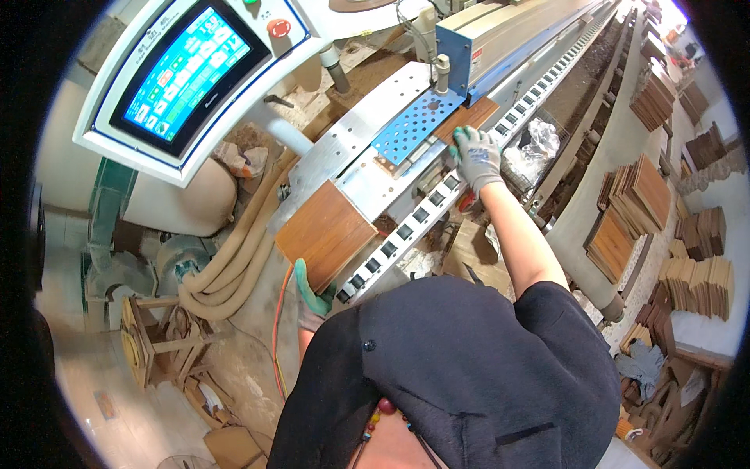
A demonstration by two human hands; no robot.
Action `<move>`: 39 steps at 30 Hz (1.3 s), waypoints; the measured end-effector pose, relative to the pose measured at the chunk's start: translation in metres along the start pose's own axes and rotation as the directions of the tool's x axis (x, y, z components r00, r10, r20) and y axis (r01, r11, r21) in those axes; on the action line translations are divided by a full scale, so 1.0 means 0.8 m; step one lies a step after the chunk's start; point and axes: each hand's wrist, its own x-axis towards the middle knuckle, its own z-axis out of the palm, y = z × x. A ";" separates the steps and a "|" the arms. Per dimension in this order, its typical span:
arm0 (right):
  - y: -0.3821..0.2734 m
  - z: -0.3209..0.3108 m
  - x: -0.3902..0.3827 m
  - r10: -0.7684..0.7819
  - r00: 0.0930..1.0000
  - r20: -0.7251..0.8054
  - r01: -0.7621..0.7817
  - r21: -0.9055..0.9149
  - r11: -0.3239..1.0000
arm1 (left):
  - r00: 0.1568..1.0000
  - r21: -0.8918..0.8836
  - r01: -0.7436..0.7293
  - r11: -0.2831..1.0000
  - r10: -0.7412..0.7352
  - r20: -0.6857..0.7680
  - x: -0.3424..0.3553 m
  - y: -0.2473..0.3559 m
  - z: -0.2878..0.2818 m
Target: The person puts on gloves, then repeatedly places rectangular wooden panels onto a conveyor-fed sanding machine, guides them through the sanding zone, and stacks the finished pieces. The person handles the panels one at a time and maintains a steady workflow throughout the clip.
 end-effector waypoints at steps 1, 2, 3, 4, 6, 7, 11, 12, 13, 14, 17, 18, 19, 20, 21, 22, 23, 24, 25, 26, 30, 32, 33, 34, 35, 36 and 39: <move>-0.005 -0.003 0.001 0.063 0.998 -0.019 -0.063 0.012 0.998 | 0.999 -0.074 -0.012 0.997 0.015 0.034 0.000 -0.002 -0.003; -0.012 -0.008 -0.003 0.087 0.995 -0.044 -0.082 0.101 0.992 | 1.000 -0.103 0.012 0.995 -0.013 -0.010 0.001 -0.007 -0.002; -0.020 -0.016 -0.005 0.143 0.990 -0.010 -0.140 0.165 0.976 | 0.999 -0.114 -0.014 0.993 0.018 0.032 0.002 -0.008 -0.007; -0.038 -0.024 -0.013 0.142 0.990 0.000 -0.135 0.299 0.945 | 0.988 -0.182 0.039 0.983 -0.010 0.154 0.004 -0.012 -0.012; -0.084 -0.040 -0.048 0.073 0.984 0.160 -0.166 0.701 0.694 | 0.983 -0.065 -0.065 0.996 0.075 0.166 0.012 -0.022 -0.021; -0.105 -0.048 -0.062 -0.108 0.933 0.343 -0.220 0.783 0.582 | 0.924 0.211 -0.371 0.905 0.337 0.179 0.020 -0.025 -0.028; -0.188 -0.057 -0.108 -0.322 0.853 0.410 -0.257 0.868 0.424 | 0.340 0.503 -0.864 0.025 0.767 0.545 0.032 -0.036 -0.047; -0.187 -0.058 -0.110 -0.308 0.845 0.438 -0.256 0.836 0.486 | 0.340 0.492 -0.871 0.015 0.741 0.579 0.033 -0.036 -0.048; -0.188 -0.058 -0.111 -0.265 0.809 0.525 -0.303 0.757 0.578 | 0.339 0.484 -0.875 0.012 0.730 0.594 0.033 -0.036 -0.048; -0.188 -0.055 -0.109 -0.283 0.780 0.559 -0.399 0.791 0.464 | 0.337 0.476 -0.879 0.009 0.718 0.609 0.033 -0.035 -0.048; -0.166 -0.047 -0.105 -0.325 0.682 0.655 -0.710 0.701 -0.076 | 0.326 0.465 -0.885 0.006 0.722 0.611 0.033 -0.033 -0.044; -0.159 -0.043 -0.104 -0.268 0.693 0.669 -0.716 0.681 -0.152 | 0.318 0.463 -0.887 -0.006 0.718 0.619 0.034 -0.032 -0.044; -0.149 -0.038 -0.103 -0.236 0.712 0.661 -0.702 0.667 -0.251 | 0.310 0.460 -0.887 -0.019 0.715 0.627 0.036 -0.032 -0.044; -0.139 -0.033 -0.101 -0.217 0.735 0.642 -0.674 0.659 -0.333 | 0.334 0.468 -0.884 0.002 0.704 0.627 0.037 -0.032 -0.045; -0.124 -0.028 -0.100 -0.220 0.774 0.594 -0.628 0.676 -0.385 | 0.359 0.476 -0.879 0.024 0.692 0.626 0.038 -0.032 -0.047; -0.109 -0.022 -0.098 -0.174 0.796 0.580 -0.598 0.705 -0.382 | 0.346 0.465 -0.885 0.023 0.700 0.625 0.039 -0.034 -0.048; -0.093 -0.016 -0.094 -0.144 0.819 0.555 -0.562 0.730 -0.389 | 0.380 0.476 -0.878 0.056 0.686 0.620 0.040 -0.035 -0.049; -0.077 -0.010 -0.090 -0.110 0.823 0.558 -0.553 0.738 -0.387 | 0.377 0.467 -0.882 0.065 0.693 0.615 0.040 -0.036 -0.050; -0.063 -0.004 -0.084 -0.095 0.823 0.559 -0.545 0.734 -0.406 | 0.369 0.455 -0.888 0.070 0.700 0.611 0.040 -0.037 -0.050; -0.054 0.003 -0.077 -0.025 0.817 0.576 -0.537 0.744 -0.397 | 0.376 0.450 -0.889 0.090 0.703 0.603 0.040 -0.037 -0.050; -0.031 0.025 -0.050 0.094 0.794 0.600 -0.537 0.766 -0.354 | 0.371 0.440 -0.893 0.094 0.707 0.602 0.038 -0.034 -0.046; -0.037 0.030 -0.045 0.099 0.821 0.563 -0.511 0.800 -0.314 | 0.363 0.463 -0.885 0.054 0.702 0.612 0.039 -0.033 -0.047; -0.041 0.029 -0.046 0.079 0.842 0.533 -0.487 0.816 -0.311 | 0.366 0.485 -0.874 0.030 0.698 0.616 0.040 -0.034 -0.048; -0.050 0.027 -0.046 0.124 0.869 0.480 -0.454 0.871 -0.187 | 0.347 0.497 -0.867 -0.011 0.704 0.620 0.041 -0.035 -0.050; -0.053 0.019 -0.051 0.091 0.864 0.495 -0.481 0.866 -0.140 | 0.366 0.501 -0.866 0.012 0.697 0.617 0.043 -0.038 -0.053; -0.062 0.012 -0.056 0.145 0.968 0.203 -0.236 0.933 0.272 | 0.364 0.494 -0.869 0.018 0.700 0.614 0.046 -0.042 -0.055; -0.096 -0.021 -0.086 -0.054 0.989 -0.141 0.135 0.671 0.729 | 0.369 0.457 -0.884 0.095 0.743 0.559 0.052 -0.050 -0.053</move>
